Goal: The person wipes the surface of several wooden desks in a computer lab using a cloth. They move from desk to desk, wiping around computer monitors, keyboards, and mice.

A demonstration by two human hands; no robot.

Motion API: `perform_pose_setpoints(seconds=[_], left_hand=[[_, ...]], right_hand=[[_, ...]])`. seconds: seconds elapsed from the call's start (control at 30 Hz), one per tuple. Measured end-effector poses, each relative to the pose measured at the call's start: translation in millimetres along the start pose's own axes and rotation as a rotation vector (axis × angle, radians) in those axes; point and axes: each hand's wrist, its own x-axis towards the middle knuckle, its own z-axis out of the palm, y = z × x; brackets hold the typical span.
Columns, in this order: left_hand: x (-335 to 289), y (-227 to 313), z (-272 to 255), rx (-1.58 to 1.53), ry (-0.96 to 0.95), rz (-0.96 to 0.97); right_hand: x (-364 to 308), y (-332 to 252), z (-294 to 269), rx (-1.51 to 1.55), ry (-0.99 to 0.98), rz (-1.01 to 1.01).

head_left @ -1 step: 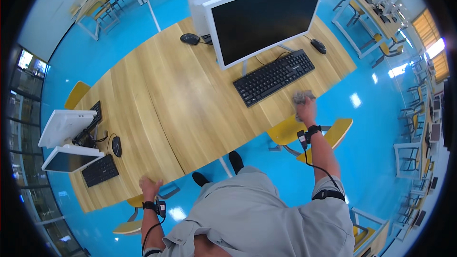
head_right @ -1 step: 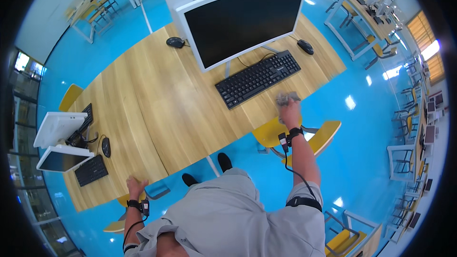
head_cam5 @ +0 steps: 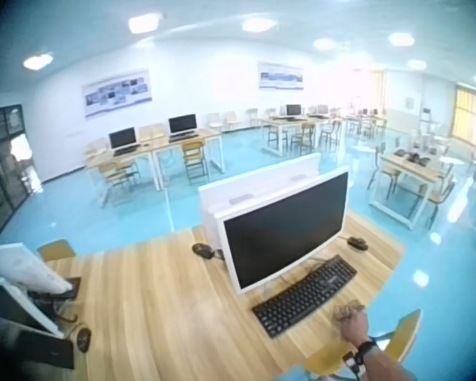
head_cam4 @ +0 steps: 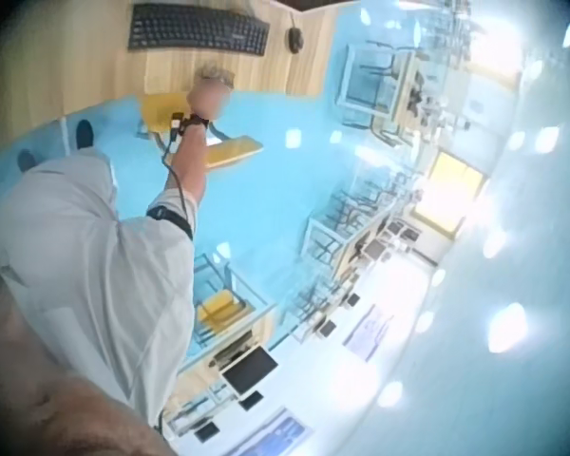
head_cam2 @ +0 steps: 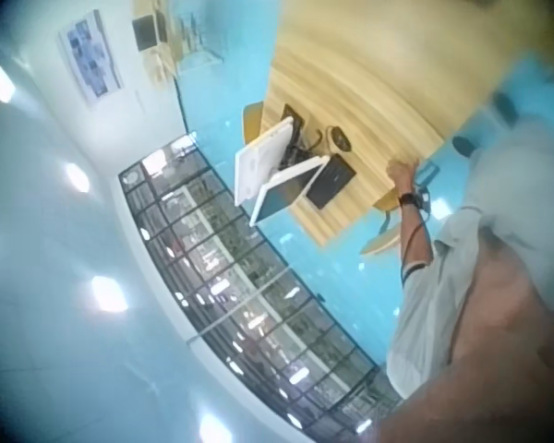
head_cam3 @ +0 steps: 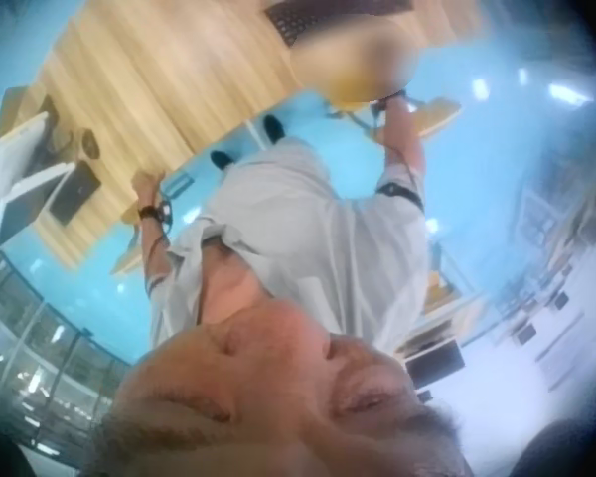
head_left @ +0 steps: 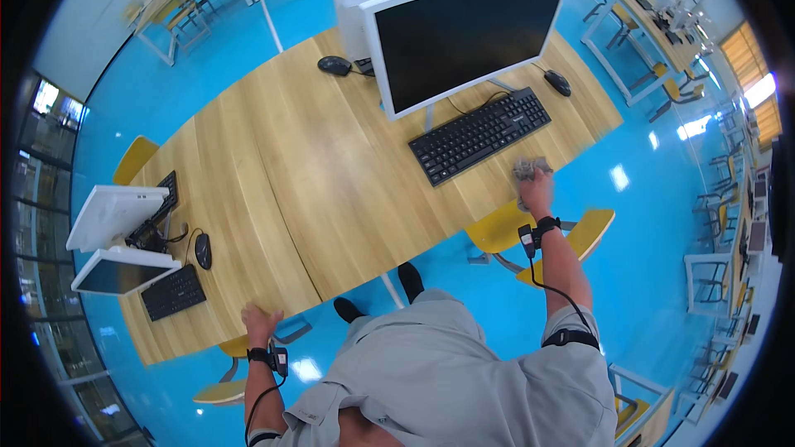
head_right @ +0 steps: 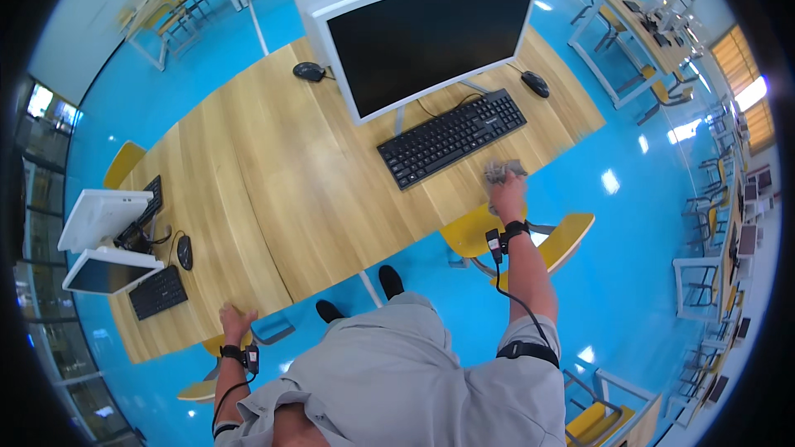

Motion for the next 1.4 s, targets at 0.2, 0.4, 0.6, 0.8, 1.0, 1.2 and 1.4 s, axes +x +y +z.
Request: perform_pose_setpoints(seconds=[0.2, 0.4, 0.6, 0.8, 1.0, 1.2, 1.4], left_hand=[[-8, -13, 17, 0.034, 0.102, 0.022], [-11, 5, 13, 0.005, 0.172, -0.009], [-22, 11, 9, -0.028, 0.231, -0.044], [-27, 16, 6, -0.099, 0.269, -0.076], [-36, 16, 8, -0.116, 0.377, -0.023], [-43, 11, 0, -0.189, 0.341, 0.039], [-42, -2, 11, -0.189, 0.334, 0.130]], right_hand=[[-38, -71, 18, -0.009, -0.063, -0.227], [-108, -132, 37, 0.038, -0.194, -0.442], [-159, -220, 60, 0.129, -0.358, -0.726], [-230, -327, 96, 0.185, -0.565, -1.021], [-299, -417, 129, 0.172, -0.674, -1.213], [-305, -482, 162, 0.144, -0.671, -1.283], [-239, -529, 201, 0.041, -0.485, -1.057]])
